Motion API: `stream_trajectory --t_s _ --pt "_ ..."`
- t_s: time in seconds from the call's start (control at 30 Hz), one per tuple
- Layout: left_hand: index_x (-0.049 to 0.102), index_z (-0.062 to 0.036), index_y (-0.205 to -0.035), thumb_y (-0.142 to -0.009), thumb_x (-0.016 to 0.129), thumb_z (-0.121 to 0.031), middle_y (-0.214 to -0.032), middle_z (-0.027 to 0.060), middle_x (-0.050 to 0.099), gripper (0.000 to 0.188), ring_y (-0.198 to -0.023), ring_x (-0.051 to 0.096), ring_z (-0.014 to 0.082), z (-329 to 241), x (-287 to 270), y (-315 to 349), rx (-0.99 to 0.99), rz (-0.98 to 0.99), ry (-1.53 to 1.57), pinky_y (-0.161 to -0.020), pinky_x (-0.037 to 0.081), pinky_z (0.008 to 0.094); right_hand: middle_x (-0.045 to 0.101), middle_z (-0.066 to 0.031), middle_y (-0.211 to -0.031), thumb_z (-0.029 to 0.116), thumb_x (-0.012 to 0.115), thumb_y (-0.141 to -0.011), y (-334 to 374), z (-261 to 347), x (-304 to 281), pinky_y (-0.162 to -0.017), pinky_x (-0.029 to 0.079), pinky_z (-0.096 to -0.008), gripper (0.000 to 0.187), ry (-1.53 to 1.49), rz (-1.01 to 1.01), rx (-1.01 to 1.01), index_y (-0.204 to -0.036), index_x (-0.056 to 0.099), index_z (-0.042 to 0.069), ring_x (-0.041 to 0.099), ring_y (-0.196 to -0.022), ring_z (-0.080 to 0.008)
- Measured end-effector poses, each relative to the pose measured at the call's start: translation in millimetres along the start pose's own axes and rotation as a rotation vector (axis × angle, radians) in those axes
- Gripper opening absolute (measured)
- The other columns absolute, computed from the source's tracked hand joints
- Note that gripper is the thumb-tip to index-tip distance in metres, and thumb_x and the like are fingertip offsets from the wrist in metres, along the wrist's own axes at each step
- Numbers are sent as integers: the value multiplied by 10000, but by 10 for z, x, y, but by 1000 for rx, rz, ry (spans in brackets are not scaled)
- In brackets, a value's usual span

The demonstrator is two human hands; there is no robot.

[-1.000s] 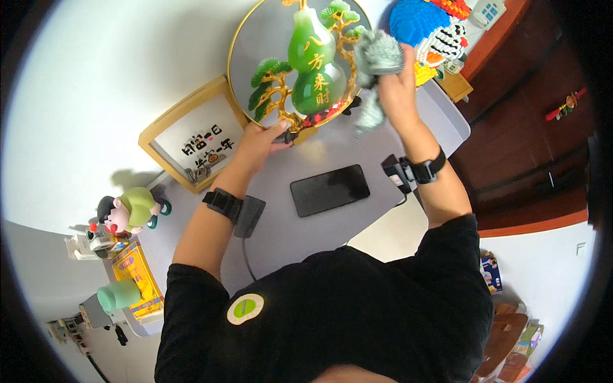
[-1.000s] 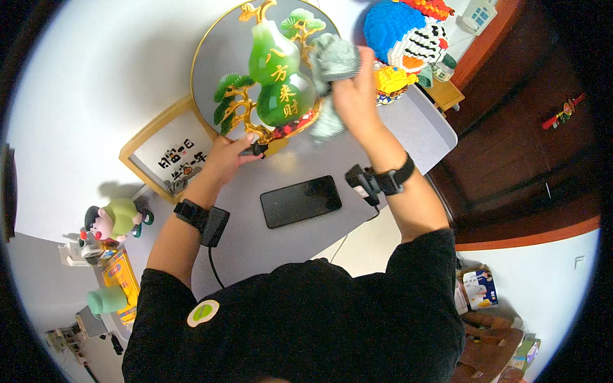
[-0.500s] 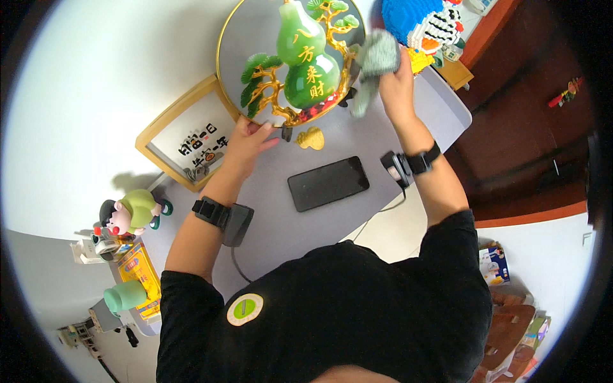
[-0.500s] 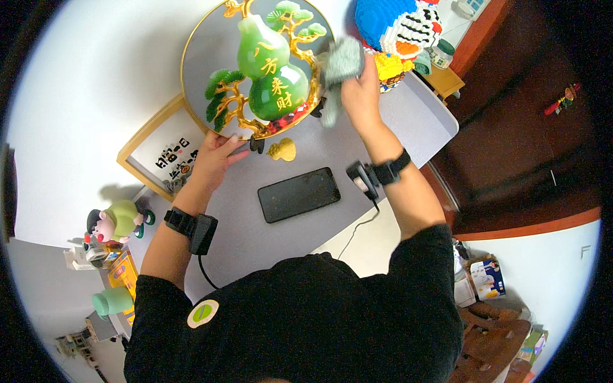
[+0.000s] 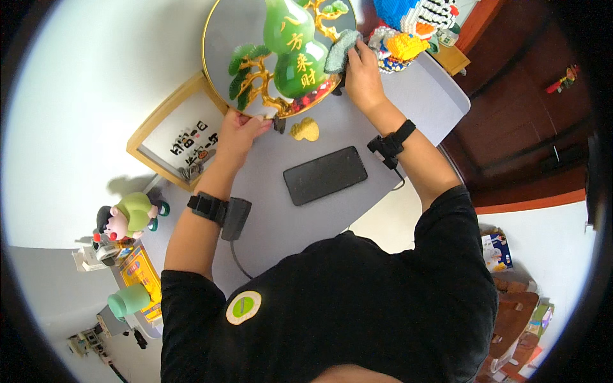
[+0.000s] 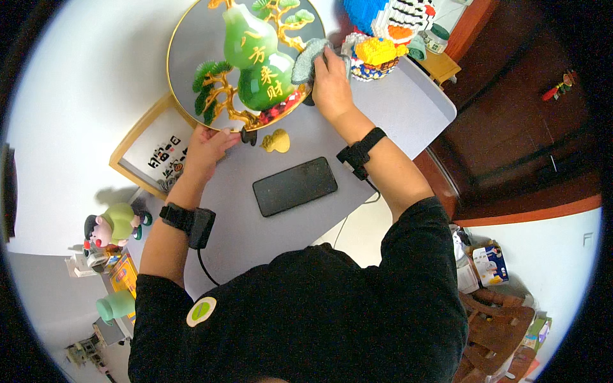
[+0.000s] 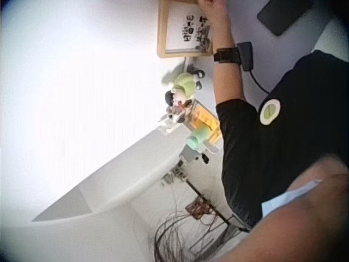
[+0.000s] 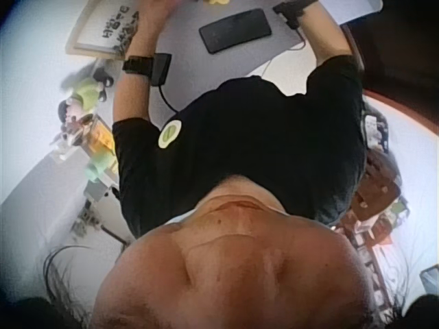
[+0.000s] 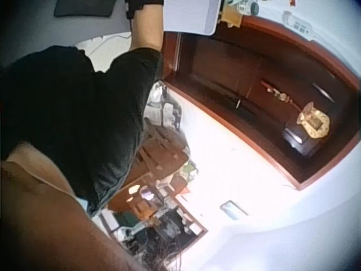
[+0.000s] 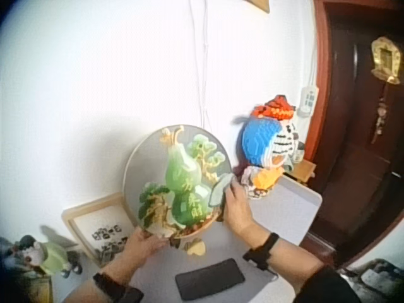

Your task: The person wipes the surface of a desk and various items including a circular plaque, a framed picture, and a toy figurine using a cloth.

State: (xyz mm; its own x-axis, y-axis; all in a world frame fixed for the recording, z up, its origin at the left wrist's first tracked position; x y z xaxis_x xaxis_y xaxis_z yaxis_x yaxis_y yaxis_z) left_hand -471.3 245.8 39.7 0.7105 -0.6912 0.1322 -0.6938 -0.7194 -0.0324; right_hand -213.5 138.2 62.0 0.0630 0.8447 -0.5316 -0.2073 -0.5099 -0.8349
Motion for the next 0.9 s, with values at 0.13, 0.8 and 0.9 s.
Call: stream_trajectory --t_s 0.13,0.8,0.9 --pt "427 -10 -1157 -839 566 -38 -1058 135 566 349 -927 609 226 -56 28 -28 -11 -13 -26 -829 518 343 509 -209 -1029 -82 523 -670 82 79 -47 -837 432 -417 374 -69 -18 -15 -1038 493 -27 494 -965 -385" --pt "479 4 -1089 -827 558 -7 -1011 92 596 273 -887 606 163 58 17 20 72 -13 -13 -807 511 295 481 -135 -850 -42 594 -652 -9 1345 -174 -723 437 -394 243 -518 277 -294 -876 526 25 507 -841 -336" --pt "471 14 -1077 -822 570 0 -1008 80 597 274 -887 602 157 -2 52 94 37 -17 -104 -811 509 298 496 -138 -885 -16 603 -673 -321 1531 -134 -727 440 -395 246 -557 174 -320 -906 537 33 511 -860 -343"
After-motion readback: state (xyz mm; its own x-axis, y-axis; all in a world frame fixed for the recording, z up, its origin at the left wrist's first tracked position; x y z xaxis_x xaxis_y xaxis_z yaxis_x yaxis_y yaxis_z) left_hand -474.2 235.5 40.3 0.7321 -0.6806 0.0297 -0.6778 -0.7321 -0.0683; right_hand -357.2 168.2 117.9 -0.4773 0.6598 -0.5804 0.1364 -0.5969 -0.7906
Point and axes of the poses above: each hand's wrist, its own y-axis away from the middle knuckle, its own x-axis out of the palm, z = x × y, the point moved 3 cm from there along -y, towards the middle knuckle
